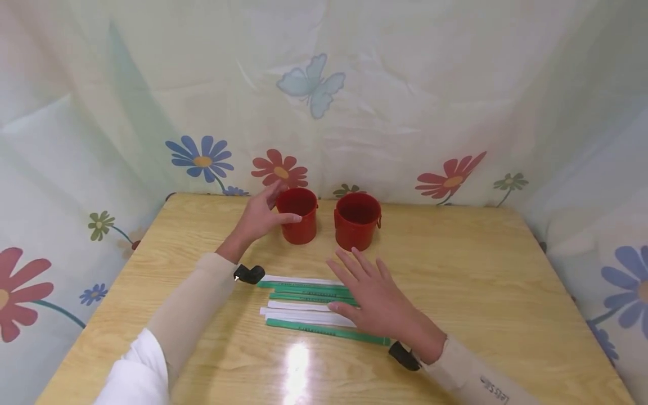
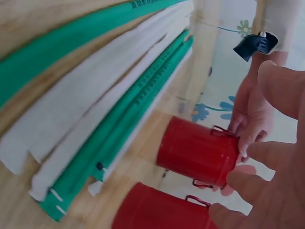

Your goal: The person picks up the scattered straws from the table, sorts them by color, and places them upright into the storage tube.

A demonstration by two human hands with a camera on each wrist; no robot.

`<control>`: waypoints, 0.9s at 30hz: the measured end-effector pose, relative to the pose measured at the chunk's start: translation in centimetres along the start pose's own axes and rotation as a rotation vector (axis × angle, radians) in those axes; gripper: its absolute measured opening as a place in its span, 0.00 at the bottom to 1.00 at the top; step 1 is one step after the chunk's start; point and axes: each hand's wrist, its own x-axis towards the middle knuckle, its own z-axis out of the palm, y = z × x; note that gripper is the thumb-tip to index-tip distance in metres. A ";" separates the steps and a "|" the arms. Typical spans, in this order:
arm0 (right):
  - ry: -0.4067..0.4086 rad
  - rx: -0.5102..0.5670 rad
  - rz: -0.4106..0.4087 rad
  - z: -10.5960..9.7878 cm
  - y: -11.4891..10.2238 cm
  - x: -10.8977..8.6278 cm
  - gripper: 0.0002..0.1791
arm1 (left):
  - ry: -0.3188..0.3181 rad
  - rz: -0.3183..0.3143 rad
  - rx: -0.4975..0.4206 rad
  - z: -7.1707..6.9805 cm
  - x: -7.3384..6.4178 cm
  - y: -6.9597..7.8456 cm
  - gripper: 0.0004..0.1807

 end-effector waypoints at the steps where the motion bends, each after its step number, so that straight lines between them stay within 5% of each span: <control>1: -0.001 0.005 0.000 0.2 0.1 0.0 0.45 | -0.005 0.004 0.001 0.0 0.1 0.0 0.56; 19: -0.008 0.027 -0.007 2.7 0.5 0.1 0.35 | -0.029 -0.036 0.063 0.1 0.3 0.4 0.49; 27: 0.085 -0.028 -0.031 3.4 0.1 0.0 0.21 | -0.036 -0.059 0.073 0.1 0.2 0.4 0.48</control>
